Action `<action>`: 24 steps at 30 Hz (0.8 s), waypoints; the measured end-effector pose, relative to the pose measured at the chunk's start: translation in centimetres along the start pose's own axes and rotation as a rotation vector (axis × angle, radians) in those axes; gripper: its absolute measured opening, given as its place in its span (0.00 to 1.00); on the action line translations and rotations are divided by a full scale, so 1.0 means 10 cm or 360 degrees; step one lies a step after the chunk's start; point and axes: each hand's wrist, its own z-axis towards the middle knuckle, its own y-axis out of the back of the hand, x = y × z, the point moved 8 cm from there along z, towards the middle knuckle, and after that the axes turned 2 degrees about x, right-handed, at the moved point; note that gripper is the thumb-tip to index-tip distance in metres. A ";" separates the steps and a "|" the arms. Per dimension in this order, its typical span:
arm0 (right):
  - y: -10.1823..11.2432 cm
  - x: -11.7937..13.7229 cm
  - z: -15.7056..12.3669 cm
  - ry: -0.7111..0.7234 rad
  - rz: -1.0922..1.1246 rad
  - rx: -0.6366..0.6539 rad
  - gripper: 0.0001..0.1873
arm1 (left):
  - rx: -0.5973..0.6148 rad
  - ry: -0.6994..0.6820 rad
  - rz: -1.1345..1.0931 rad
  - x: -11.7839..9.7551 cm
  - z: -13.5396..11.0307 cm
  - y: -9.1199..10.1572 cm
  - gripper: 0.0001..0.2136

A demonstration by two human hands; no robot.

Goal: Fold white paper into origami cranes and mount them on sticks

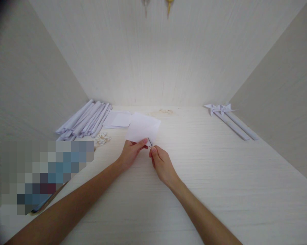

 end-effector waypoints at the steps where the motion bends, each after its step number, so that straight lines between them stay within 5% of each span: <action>1: 0.00 0.00 0.00 0.0002 -0.0001 -0.0002 0.22 | 0.0005 -0.0011 0.0012 -0.01 0.00 0.00 0.09; 13: 0.00 0.01 0.00 0.0037 -0.0077 0.0014 0.21 | -0.0105 -0.0018 -0.0306 -0.03 0.02 0.07 0.09; 24: 0.01 0.04 0.00 0.0028 -0.0064 0.0021 0.22 | -0.0200 -0.0046 -0.0226 0.00 0.03 0.14 0.07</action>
